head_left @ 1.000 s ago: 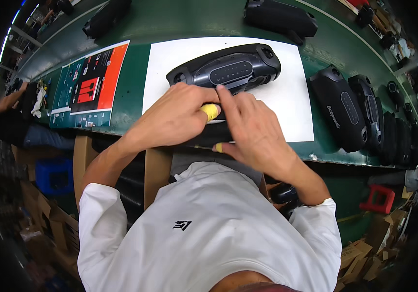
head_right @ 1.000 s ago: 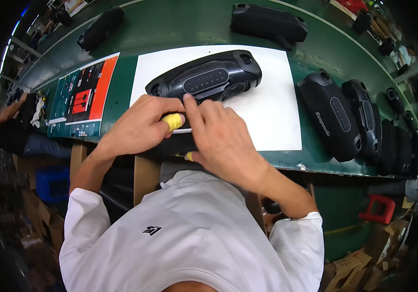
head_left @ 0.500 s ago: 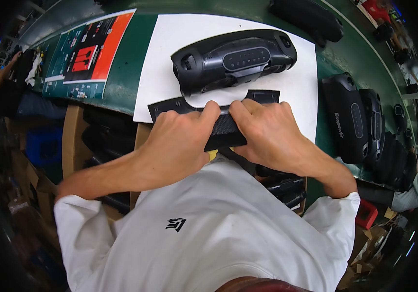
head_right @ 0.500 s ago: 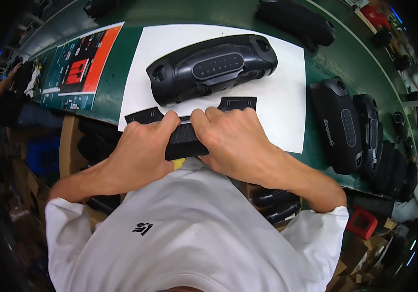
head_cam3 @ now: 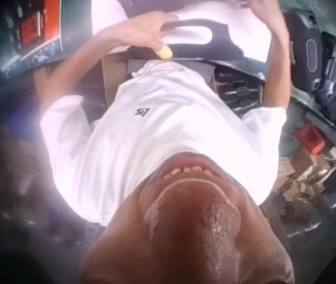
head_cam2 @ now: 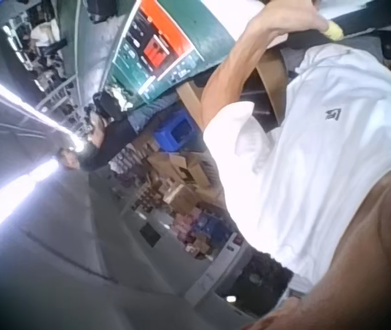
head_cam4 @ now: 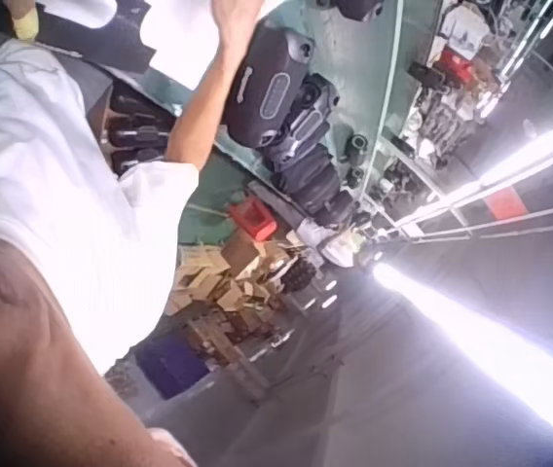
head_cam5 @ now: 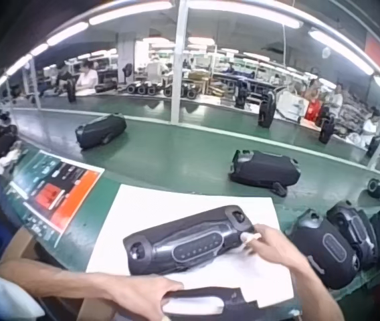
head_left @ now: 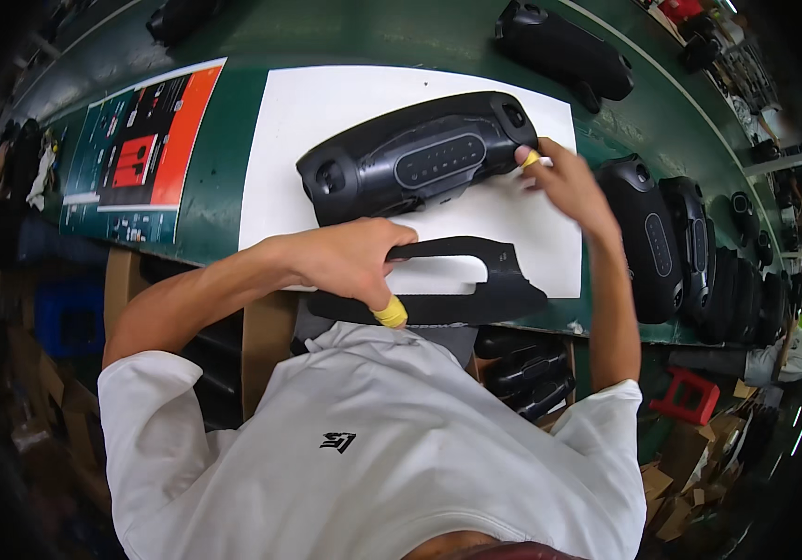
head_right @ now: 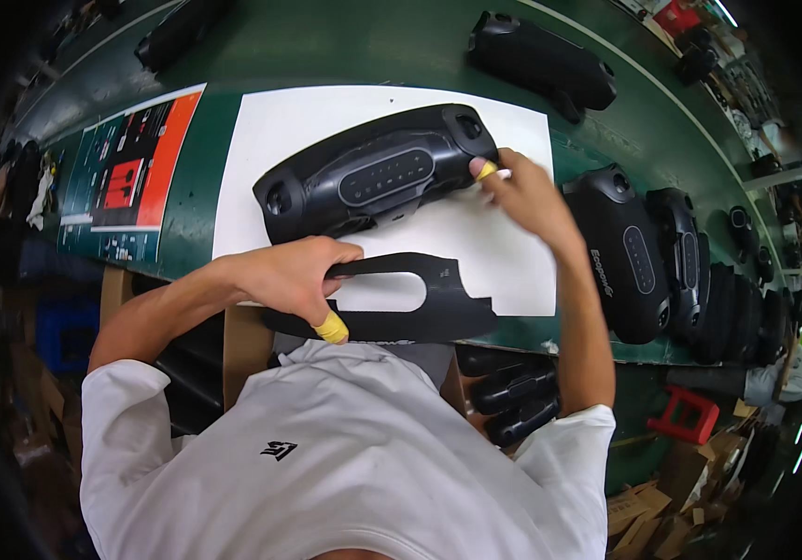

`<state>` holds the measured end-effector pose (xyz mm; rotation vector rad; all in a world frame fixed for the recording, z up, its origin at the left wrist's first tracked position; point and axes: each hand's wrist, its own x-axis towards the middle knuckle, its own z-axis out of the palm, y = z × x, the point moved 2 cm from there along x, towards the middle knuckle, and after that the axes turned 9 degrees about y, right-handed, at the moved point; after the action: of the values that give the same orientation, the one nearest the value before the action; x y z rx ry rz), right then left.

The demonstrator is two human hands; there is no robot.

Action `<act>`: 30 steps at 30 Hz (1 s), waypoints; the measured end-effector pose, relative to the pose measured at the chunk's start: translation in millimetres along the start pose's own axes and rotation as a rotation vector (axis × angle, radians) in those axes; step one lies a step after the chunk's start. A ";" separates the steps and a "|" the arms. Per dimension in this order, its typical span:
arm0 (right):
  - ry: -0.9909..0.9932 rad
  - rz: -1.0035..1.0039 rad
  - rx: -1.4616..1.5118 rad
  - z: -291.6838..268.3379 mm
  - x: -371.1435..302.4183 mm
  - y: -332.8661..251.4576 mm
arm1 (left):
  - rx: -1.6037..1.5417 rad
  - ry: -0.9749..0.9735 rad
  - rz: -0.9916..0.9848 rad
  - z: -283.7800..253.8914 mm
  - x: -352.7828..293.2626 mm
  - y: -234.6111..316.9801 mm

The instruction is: Assemble a portable speaker by fitting external casing components together.

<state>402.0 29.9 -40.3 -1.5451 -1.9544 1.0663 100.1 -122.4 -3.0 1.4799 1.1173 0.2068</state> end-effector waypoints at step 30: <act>-0.118 -0.469 -0.187 14.4 -74.2 -127.4 | -0.455 0.548 0.074 -23.6 -45.9 4.1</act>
<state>333.8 -55.5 59.6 -1.0393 -2.3941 0.8065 62.0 -138.8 28.1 1.0754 1.3333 0.8994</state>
